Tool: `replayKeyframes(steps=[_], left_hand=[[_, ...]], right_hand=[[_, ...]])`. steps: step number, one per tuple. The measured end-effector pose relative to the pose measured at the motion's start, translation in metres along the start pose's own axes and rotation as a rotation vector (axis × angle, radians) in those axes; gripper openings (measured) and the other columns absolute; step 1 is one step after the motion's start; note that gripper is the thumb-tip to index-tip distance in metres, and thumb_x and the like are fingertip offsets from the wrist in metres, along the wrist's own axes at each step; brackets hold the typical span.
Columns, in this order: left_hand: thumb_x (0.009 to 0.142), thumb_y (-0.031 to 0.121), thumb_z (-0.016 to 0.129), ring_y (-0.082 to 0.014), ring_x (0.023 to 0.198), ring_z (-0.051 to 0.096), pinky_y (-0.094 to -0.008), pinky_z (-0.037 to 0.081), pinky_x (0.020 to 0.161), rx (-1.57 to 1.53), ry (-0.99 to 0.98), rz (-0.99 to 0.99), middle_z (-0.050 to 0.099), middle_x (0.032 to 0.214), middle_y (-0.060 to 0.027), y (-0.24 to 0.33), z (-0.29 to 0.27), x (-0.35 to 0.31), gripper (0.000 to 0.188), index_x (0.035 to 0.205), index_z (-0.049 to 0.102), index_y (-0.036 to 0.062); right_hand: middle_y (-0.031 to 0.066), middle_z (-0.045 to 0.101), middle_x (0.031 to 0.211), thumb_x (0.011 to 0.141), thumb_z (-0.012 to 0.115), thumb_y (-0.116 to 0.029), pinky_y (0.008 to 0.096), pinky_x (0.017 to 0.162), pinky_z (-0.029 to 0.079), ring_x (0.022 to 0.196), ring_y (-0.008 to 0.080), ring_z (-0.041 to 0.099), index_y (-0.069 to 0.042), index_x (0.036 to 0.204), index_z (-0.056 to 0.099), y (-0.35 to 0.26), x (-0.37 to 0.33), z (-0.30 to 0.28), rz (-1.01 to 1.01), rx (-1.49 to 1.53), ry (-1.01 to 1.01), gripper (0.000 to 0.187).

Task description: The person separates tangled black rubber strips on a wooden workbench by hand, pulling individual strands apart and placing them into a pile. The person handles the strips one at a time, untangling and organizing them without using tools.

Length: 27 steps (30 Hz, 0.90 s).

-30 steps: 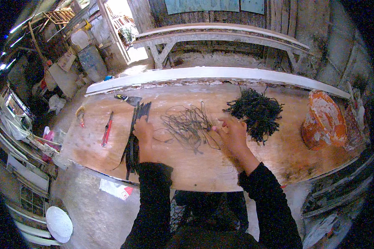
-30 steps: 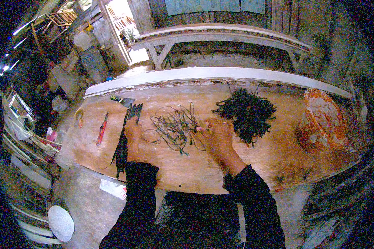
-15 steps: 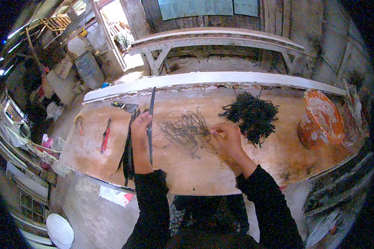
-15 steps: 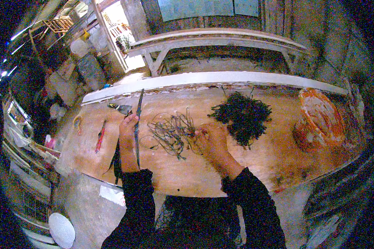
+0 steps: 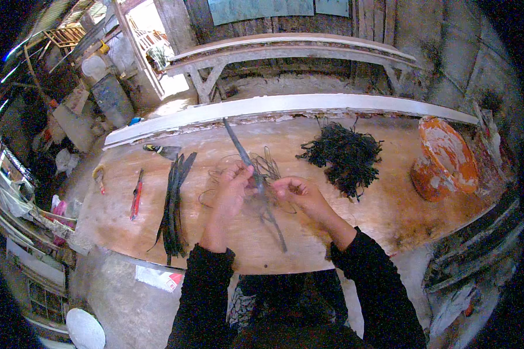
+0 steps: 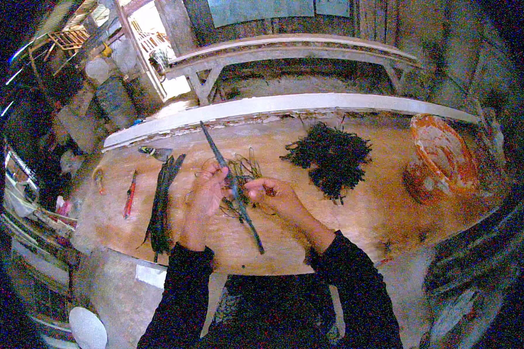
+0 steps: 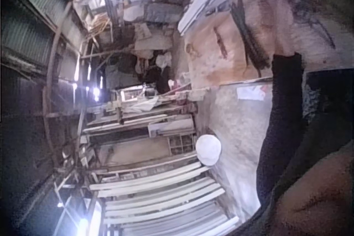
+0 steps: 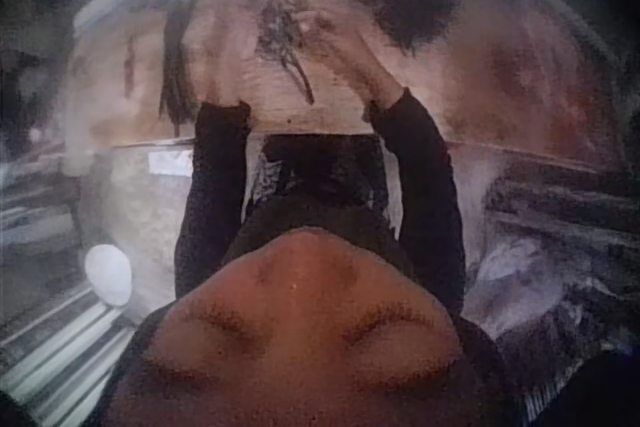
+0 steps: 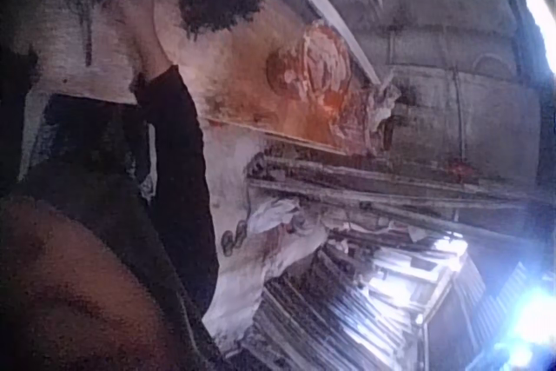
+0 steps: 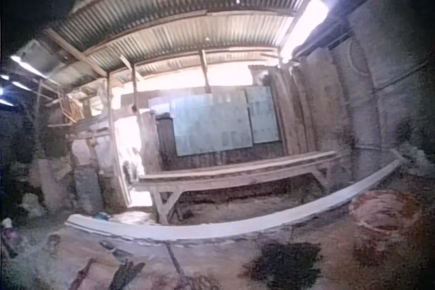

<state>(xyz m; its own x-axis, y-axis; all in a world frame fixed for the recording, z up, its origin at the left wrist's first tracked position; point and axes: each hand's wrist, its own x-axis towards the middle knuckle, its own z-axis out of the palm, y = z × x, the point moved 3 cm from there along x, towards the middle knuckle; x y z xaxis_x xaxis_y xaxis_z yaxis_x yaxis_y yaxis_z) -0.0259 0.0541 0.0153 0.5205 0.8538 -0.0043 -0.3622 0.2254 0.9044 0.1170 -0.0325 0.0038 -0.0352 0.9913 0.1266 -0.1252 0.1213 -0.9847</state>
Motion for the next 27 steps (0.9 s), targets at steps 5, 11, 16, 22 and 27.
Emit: replayKeyframes(steps=[5,11,16,22,27], left_hand=[[0.077,0.015,0.055,-0.0099,0.061,0.051,-0.0253,0.048,0.051,0.129,-0.019,-0.046,0.049,0.071,0.0,-0.018,0.015,-0.001,0.012,0.077,0.045,0.0086],[0.078,0.014,0.053,-0.0106,0.063,0.053,-0.0262,0.049,0.045,0.081,-0.099,-0.012,0.053,0.072,-0.0005,-0.033,0.016,0.0,0.009,0.083,0.046,0.0108],[0.08,0.016,0.05,-0.0105,0.062,0.053,-0.0271,0.05,0.046,0.059,-0.08,-0.012,0.053,0.072,-0.001,-0.032,0.017,-0.001,0.009,0.085,0.047,0.0094],[0.081,0.019,0.049,-0.0121,0.065,0.056,-0.025,0.049,0.048,0.087,-0.169,-0.055,0.056,0.078,-0.003,-0.03,0.022,-0.004,0.019,0.094,0.05,0.0057],[0.081,0.02,0.05,-0.0131,0.067,0.056,-0.0239,0.047,0.047,0.105,-0.249,-0.051,0.058,0.08,-0.0042,-0.031,0.021,-0.004,0.022,0.096,0.051,0.0044]], right_hand=[[0.0006,0.057,0.08,0.074,0.059,-0.015,0.0216,0.068,0.041,0.074,0.0074,0.052,-0.003,0.086,0.055,0.001,0.0,-0.002,0.023,0.007,0.038,0.018],[-0.0006,0.056,0.072,0.072,0.06,-0.01,0.0213,0.065,0.041,0.067,0.0073,0.051,-0.005,0.076,0.054,0.006,0.002,-0.007,0.017,-0.007,0.111,0.009],[0.0002,0.056,0.072,0.072,0.059,-0.009,0.0219,0.064,0.04,0.067,0.0075,0.05,-0.005,0.073,0.054,0.006,0.002,-0.008,0.017,0.039,0.139,0.007],[-0.001,0.055,0.072,0.072,0.059,-0.011,0.0215,0.066,0.039,0.069,0.0077,0.049,-0.006,0.074,0.054,0.003,0.002,-0.01,0.017,0.069,0.089,0.007],[0.0006,0.055,0.087,0.073,0.058,-0.013,0.0223,0.067,0.038,0.073,0.0077,0.048,-0.008,0.075,0.054,0.009,0.002,-0.013,0.079,0.191,0.044,0.007]])
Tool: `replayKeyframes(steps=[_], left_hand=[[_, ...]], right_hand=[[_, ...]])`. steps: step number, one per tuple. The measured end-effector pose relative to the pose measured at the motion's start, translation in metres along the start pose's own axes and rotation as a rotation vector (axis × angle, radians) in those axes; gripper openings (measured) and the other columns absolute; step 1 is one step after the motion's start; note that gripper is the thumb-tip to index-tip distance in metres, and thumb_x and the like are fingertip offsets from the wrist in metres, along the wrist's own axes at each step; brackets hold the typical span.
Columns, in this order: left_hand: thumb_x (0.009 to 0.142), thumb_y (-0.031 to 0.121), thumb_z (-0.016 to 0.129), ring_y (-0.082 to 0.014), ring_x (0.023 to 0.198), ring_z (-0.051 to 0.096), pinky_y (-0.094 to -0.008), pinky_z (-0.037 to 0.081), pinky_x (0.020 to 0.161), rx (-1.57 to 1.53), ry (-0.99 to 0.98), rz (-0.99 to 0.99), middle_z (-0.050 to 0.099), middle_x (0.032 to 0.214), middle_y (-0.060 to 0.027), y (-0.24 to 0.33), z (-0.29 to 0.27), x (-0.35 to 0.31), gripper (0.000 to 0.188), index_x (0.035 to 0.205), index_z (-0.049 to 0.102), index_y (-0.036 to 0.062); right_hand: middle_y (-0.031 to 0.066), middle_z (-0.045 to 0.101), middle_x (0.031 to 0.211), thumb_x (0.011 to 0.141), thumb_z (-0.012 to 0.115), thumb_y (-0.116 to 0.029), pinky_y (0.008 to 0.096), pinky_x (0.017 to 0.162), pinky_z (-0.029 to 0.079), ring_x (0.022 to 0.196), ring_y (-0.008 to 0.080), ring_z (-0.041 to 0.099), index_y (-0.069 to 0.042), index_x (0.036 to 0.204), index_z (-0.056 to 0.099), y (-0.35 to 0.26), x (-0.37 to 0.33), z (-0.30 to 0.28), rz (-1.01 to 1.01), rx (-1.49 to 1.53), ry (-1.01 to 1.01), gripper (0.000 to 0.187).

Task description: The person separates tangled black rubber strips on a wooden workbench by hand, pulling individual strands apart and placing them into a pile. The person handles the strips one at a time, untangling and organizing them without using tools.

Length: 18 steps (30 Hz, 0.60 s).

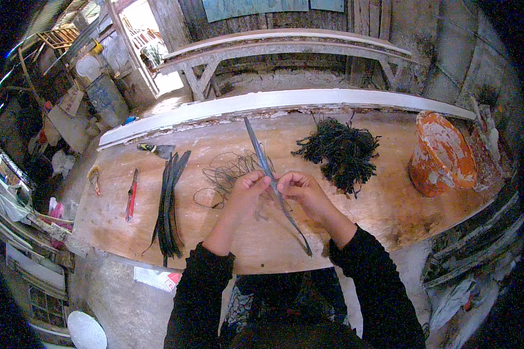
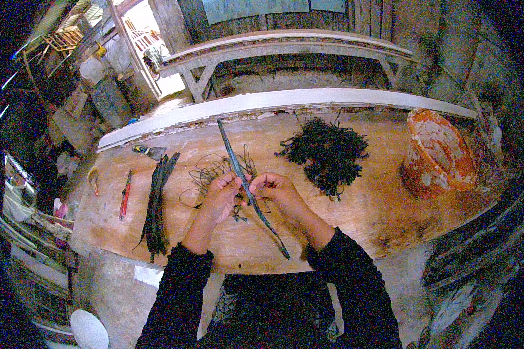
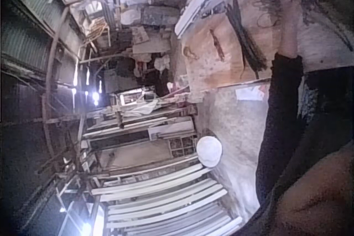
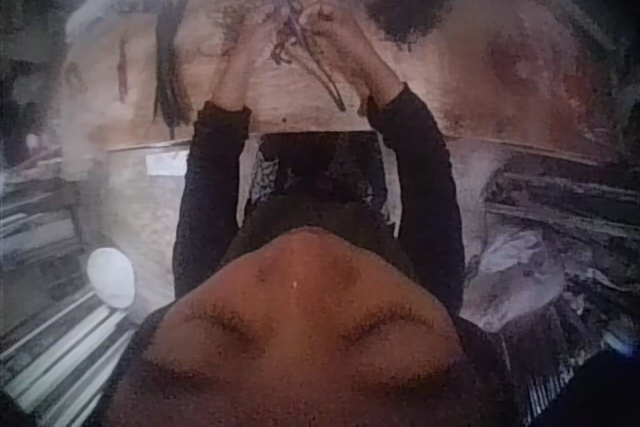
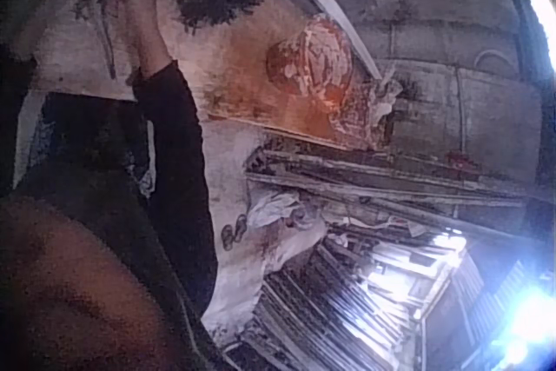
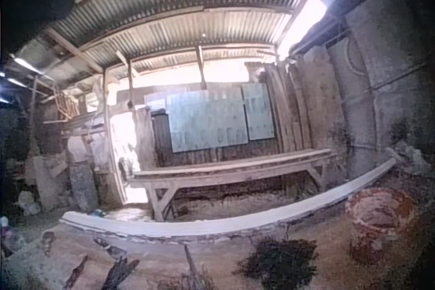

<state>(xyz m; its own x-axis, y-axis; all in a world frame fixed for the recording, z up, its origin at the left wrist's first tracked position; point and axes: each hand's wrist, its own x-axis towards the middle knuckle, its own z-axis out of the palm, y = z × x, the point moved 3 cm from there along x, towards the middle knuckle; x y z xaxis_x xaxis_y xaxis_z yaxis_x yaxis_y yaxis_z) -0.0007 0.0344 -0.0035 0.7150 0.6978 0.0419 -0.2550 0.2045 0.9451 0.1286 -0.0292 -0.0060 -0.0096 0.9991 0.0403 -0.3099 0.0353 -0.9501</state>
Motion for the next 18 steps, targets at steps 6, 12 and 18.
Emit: replayKeyframes(steps=[6,12,18], left_hand=[[0.08,0.02,0.051,-0.0127,0.067,0.056,-0.0234,0.047,0.046,-0.036,0.021,0.005,0.058,0.081,-0.0034,-0.0016,-0.0012,-0.0022,0.02,0.093,0.053,0.0053],[0.078,0.02,0.053,-0.0117,0.068,0.056,-0.022,0.047,0.047,-0.1,-0.036,0.027,0.058,0.081,-0.0024,0.0009,0.0005,-0.0043,0.019,0.092,0.053,0.0059],[0.077,0.02,0.054,-0.0109,0.065,0.056,-0.0211,0.047,0.043,-0.114,-0.035,0.029,0.058,0.081,-0.0017,-0.001,0.0004,-0.0033,0.019,0.092,0.055,0.0072]], right_hand=[[0.0009,0.053,0.094,0.074,0.057,-0.014,0.0221,0.065,0.038,0.075,0.008,0.048,-0.009,0.075,0.053,-0.0017,-0.002,0.0047,0.079,0.144,-0.044,0.006],[-0.0027,0.053,0.077,0.074,0.058,-0.014,0.0201,0.061,0.038,0.068,0.0072,0.048,-0.009,0.076,0.053,-0.0037,-0.0033,0.0063,0.093,0.164,-0.09,0.007],[-0.0028,0.052,0.074,0.074,0.058,-0.014,0.0196,0.059,0.038,0.066,0.007,0.048,-0.008,0.077,0.053,-0.0046,-0.0031,0.0066,0.077,0.165,-0.099,0.008]])
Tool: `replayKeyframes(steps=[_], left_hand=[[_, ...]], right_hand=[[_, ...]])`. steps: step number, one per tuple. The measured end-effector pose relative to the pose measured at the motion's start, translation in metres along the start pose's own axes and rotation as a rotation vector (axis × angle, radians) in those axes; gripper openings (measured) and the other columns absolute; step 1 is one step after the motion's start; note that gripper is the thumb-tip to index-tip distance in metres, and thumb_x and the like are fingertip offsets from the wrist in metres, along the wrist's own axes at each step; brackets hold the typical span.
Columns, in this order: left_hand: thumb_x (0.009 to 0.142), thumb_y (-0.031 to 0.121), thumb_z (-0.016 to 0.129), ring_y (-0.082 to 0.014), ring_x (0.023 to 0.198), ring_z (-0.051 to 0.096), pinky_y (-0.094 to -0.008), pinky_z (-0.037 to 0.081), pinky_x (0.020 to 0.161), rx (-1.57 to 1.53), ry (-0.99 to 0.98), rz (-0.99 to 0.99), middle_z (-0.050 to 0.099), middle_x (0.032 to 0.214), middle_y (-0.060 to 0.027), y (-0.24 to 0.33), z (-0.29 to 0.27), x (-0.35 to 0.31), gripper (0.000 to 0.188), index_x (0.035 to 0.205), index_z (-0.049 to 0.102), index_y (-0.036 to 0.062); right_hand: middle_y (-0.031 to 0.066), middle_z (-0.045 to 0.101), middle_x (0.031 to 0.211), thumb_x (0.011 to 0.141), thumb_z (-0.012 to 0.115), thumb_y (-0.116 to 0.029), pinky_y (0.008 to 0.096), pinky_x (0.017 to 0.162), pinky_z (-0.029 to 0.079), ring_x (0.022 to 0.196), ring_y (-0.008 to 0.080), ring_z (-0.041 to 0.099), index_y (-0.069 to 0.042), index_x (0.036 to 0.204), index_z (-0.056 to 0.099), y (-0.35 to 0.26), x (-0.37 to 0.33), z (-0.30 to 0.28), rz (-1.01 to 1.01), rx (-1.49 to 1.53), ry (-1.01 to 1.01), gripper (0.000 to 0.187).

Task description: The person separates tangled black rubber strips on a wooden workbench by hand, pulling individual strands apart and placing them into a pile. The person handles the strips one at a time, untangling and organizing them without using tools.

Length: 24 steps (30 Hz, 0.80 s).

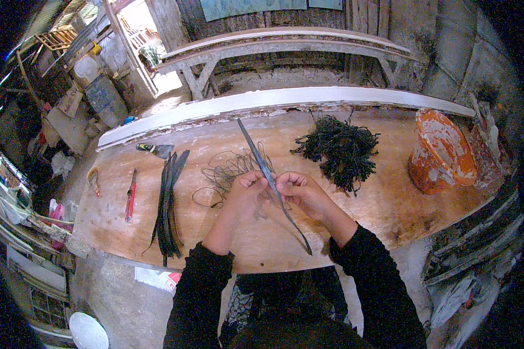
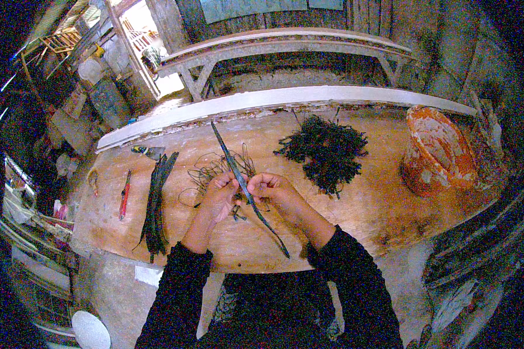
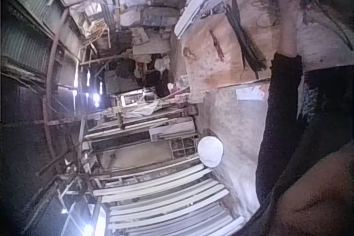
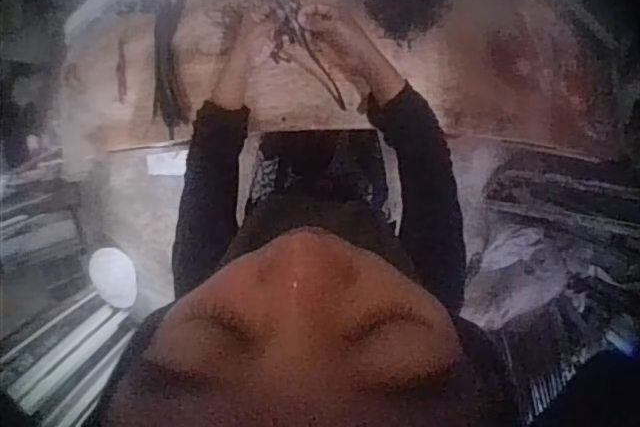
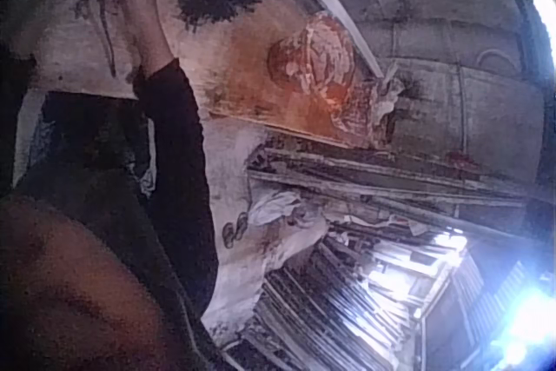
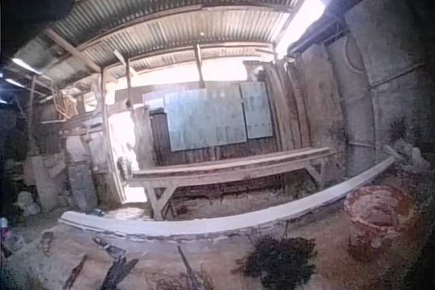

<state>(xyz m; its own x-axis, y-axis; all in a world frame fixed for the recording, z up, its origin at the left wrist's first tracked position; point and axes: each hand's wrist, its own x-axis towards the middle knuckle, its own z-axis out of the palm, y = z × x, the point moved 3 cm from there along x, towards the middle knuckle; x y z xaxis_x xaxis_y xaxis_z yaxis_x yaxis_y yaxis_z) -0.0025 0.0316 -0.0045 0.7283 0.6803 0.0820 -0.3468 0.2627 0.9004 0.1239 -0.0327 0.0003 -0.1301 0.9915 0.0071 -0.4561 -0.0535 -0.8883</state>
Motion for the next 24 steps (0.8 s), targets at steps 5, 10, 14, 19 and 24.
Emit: replayKeyframes(steps=[5,10,14,19,24], left_hand=[[0.077,0.018,0.055,-0.0118,0.064,0.056,-0.0209,0.047,0.042,0.012,0.045,-0.009,0.059,0.079,-0.0025,0.001,0.0,-0.001,0.016,0.089,0.056,0.0061],[0.077,0.012,0.054,-0.0133,0.064,0.056,-0.0223,0.047,0.043,0.024,0.117,-0.008,0.058,0.076,-0.0042,0.001,0.0,0.001,0.01,0.083,0.055,0.0052],[0.076,0.008,0.054,-0.0132,0.059,0.056,-0.0234,0.047,0.044,0.138,0.235,0.031,0.057,0.073,-0.0051,0.002,-0.001,0.002,0.003,0.077,0.054,0.0048],[0.076,0.007,0.054,-0.0116,0.056,0.055,-0.0233,0.048,0.046,0.356,0.208,0.076,0.057,0.071,-0.0051,0.0,0.0,0.004,0.004,0.076,0.053,0.0033],[0.077,0.009,0.053,-0.0096,0.056,0.054,-0.0214,0.046,0.048,0.418,0.201,0.094,0.057,0.066,-0.0048,0.004,0.008,0.0,0.008,0.077,0.053,0.0011]], right_hand=[[-0.0026,0.052,0.074,0.074,0.058,-0.013,0.0199,0.06,0.039,0.066,0.0073,0.048,-0.009,0.076,0.053,-0.002,-0.001,0.002,0.009,0.004,-0.007,0.007],[-0.0028,0.052,0.072,0.073,0.058,-0.013,0.0199,0.061,0.038,0.066,0.0068,0.048,-0.008,0.076,0.052,-0.002,-0.001,0.001,-0.045,-0.066,0.053,0.008],[-0.003,0.051,0.071,0.071,0.062,-0.011,0.0187,0.06,0.038,0.065,0.0053,0.047,-0.007,0.074,0.052,-0.005,0.001,0.002,-0.316,-0.344,0.199,0.011],[-0.0023,0.053,0.07,0.069,0.063,-0.007,0.0178,0.058,0.038,0.063,0.0042,0.047,-0.005,0.074,0.054,-0.006,0.0,0.001,-0.347,-0.524,0.24,0.011],[0.0001,0.055,0.071,0.071,0.06,-0.006,0.0187,0.059,0.04,0.064,0.0061,0.05,-0.003,0.075,0.055,-0.005,-0.001,-0.001,-0.285,-0.472,0.223,0.008]])
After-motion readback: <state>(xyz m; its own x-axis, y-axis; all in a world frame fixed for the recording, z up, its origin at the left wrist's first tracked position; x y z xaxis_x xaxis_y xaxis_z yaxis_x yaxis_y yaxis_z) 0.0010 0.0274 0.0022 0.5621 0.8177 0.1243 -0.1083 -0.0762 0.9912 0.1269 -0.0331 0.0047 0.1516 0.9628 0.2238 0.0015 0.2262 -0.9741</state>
